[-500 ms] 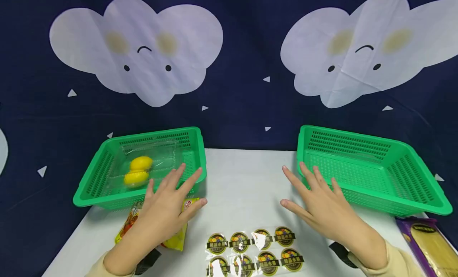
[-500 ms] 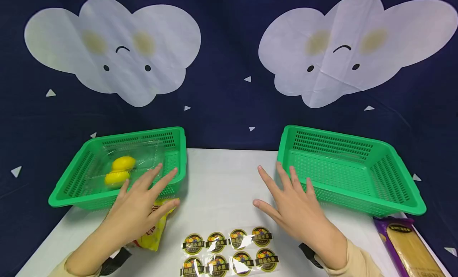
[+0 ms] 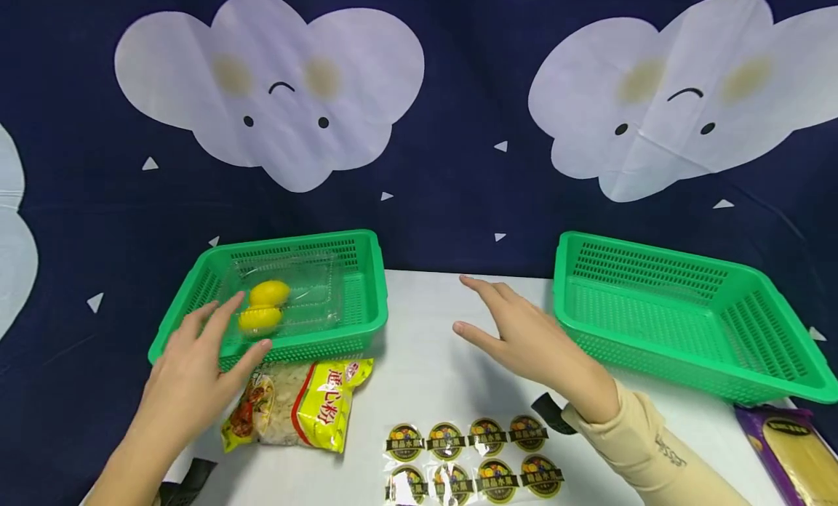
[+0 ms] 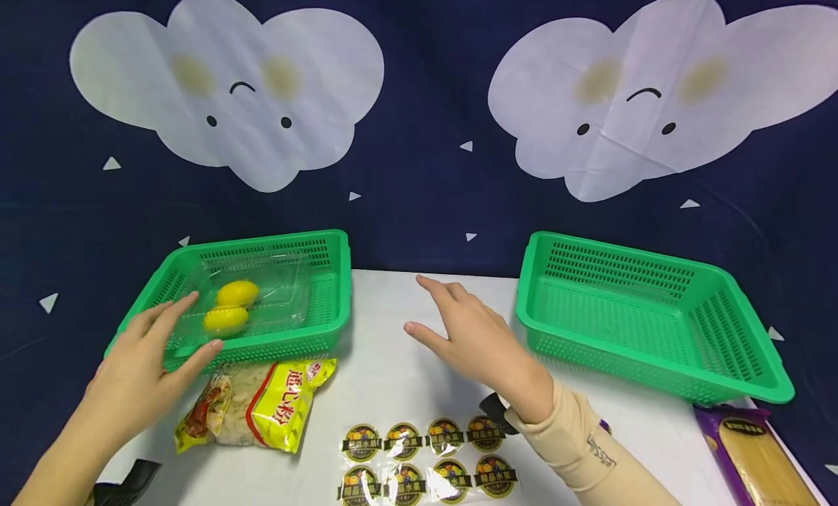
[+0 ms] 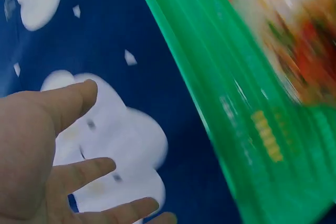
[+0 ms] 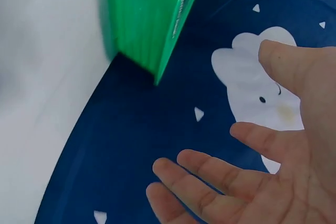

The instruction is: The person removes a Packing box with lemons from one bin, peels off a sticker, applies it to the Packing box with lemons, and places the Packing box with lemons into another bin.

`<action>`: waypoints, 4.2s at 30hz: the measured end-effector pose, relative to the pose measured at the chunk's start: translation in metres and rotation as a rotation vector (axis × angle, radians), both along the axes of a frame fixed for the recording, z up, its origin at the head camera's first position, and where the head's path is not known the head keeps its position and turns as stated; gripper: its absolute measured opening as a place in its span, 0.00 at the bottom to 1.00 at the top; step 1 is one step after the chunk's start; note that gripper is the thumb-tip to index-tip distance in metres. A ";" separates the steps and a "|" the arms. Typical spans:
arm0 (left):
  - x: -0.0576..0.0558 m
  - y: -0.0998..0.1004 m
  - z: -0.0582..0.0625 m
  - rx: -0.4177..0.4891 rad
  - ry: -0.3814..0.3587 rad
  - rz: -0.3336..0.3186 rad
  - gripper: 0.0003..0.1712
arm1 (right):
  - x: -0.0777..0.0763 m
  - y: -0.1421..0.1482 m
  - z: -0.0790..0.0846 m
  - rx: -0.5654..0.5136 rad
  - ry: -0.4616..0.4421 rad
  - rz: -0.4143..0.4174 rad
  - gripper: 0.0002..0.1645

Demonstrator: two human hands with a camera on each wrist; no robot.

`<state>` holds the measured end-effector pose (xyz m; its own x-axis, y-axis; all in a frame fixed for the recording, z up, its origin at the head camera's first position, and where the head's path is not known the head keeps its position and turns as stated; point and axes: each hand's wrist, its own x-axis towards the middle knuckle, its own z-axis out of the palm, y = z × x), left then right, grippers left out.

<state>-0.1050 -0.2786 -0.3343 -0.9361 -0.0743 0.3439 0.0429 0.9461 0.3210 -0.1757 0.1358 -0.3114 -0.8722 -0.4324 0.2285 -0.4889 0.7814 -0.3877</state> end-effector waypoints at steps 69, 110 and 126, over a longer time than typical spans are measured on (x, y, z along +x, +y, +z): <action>-0.017 -0.108 -0.079 1.140 -0.192 -0.071 0.51 | -0.108 -0.202 -0.014 -0.526 -1.092 0.094 0.55; -0.015 -0.103 -0.076 1.119 -0.232 0.012 0.52 | -0.092 -0.218 -0.024 -0.614 -0.889 -0.043 0.27; -0.017 -0.100 -0.074 1.117 -0.248 0.079 0.53 | -0.096 -0.197 -0.013 -0.623 -0.869 0.054 0.22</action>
